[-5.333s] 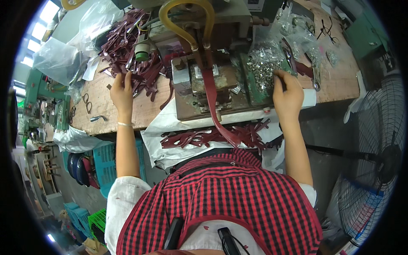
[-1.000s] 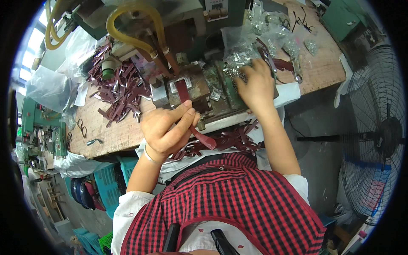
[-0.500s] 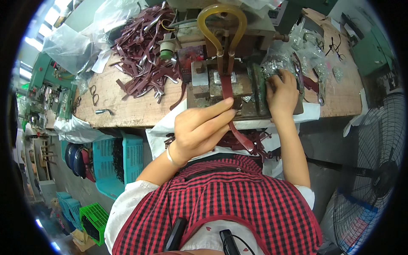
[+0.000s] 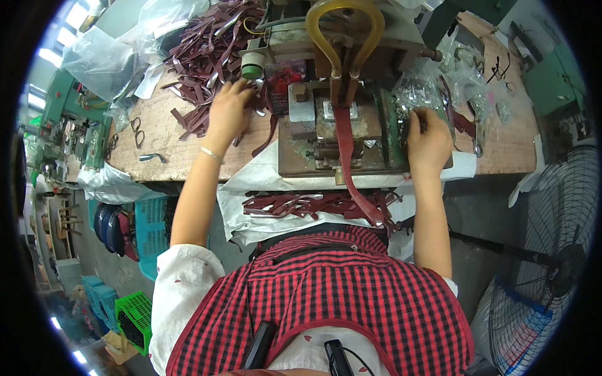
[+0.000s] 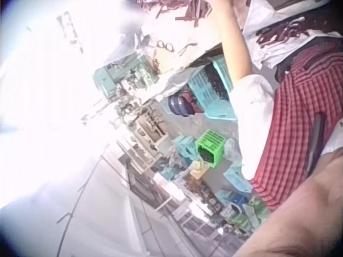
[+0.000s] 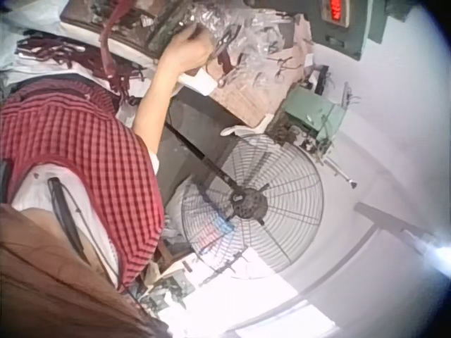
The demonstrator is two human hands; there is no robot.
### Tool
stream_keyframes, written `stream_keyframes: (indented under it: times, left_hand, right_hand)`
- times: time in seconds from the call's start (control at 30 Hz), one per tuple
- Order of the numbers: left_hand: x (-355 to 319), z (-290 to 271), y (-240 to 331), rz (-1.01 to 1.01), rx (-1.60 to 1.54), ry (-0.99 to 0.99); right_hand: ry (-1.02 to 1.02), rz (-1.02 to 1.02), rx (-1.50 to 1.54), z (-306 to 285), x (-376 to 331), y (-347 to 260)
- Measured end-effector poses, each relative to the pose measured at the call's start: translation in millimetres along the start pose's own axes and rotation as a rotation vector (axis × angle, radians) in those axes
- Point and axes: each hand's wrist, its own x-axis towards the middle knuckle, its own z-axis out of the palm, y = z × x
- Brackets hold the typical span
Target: The person repeatedly picks maroon straps and small metal hardware from piles on a workbench, inserts the hardware into the strap ends, and uses a press machine to secure them. The person then places the finished strap segments into a pile on the table.
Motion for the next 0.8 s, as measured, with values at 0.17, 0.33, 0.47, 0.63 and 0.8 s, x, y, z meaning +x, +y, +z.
stream_keyframes:
  times: [0.17, 0.33, 0.47, 0.63, 0.8]
  left_hand:
    - [-37.0, 3.6, -10.9, -0.094, -0.045, 0.012]
    - [-35.4, -16.6, -35.4, 0.027, 0.032, 0.105]
    - [-15.3, -49.9, -16.2, -0.113, -0.145, 0.261]
    - [-63.4, -30.2, -16.5, -0.467, -0.752, 0.587]
    - [-54.2, -26.7, -19.5, -0.623, -1.171, 0.571]
  right_hand:
    - [0.093, 0.316, 0.606, -12.8, -18.8, 35.9]
    - [0.075, 0.473, 0.912, 0.0, -10.2, 33.7]
    - [0.068, 0.400, 0.902, 25.0, 5.6, 11.3]
    - [-0.075, 0.314, 0.677, -7.6, -9.0, -3.2]
    - [-0.169, -0.107, 0.687, -37.2, 5.8, -66.6]
